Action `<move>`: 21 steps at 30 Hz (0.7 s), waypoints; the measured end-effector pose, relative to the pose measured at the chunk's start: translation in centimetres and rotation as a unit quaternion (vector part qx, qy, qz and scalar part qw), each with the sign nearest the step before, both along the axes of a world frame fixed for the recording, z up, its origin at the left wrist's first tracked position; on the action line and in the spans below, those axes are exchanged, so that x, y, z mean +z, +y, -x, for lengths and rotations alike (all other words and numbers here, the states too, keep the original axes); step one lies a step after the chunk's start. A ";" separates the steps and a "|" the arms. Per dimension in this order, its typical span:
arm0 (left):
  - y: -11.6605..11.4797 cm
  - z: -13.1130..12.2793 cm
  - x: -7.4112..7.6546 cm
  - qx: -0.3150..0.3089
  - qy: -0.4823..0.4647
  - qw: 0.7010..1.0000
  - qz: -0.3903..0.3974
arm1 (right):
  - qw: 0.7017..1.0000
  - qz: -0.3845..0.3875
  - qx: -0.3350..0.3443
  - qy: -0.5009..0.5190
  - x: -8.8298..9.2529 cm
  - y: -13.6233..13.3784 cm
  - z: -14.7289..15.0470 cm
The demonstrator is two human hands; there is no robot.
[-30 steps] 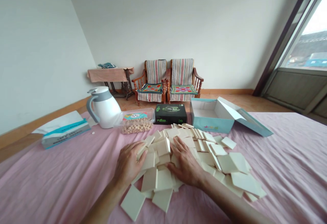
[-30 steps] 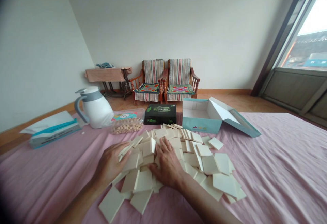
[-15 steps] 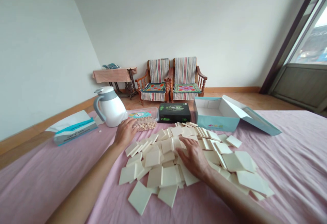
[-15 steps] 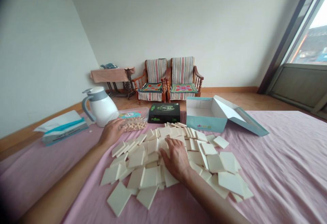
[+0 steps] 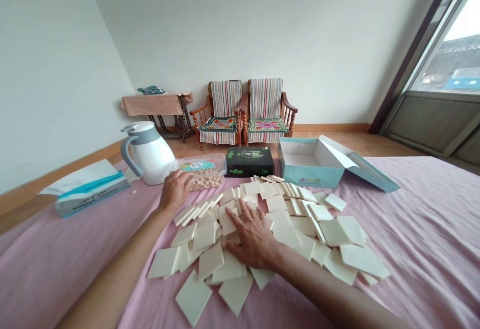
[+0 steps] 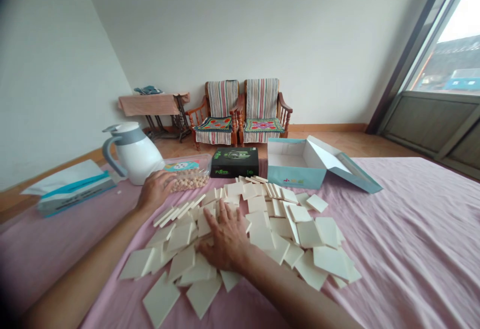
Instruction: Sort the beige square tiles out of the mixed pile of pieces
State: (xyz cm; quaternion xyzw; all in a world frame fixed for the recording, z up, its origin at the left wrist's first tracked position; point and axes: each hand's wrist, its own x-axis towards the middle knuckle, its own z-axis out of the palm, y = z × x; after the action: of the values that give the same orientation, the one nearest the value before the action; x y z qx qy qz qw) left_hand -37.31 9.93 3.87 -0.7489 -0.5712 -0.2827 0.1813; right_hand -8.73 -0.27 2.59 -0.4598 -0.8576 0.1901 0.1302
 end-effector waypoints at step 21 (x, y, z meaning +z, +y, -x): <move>-5.1 -2.1 0.9 -0.058 0.018 0.998 -0.020 | 0.957 -0.274 0.027 0.095 3.3 8.2 2.4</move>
State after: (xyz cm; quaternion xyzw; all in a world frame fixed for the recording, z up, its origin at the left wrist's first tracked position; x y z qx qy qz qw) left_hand -35.25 4.79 4.82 -0.7819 -0.5179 -0.2905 0.1896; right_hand -11.12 7.94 5.94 -0.3631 -0.8726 -0.0060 0.3266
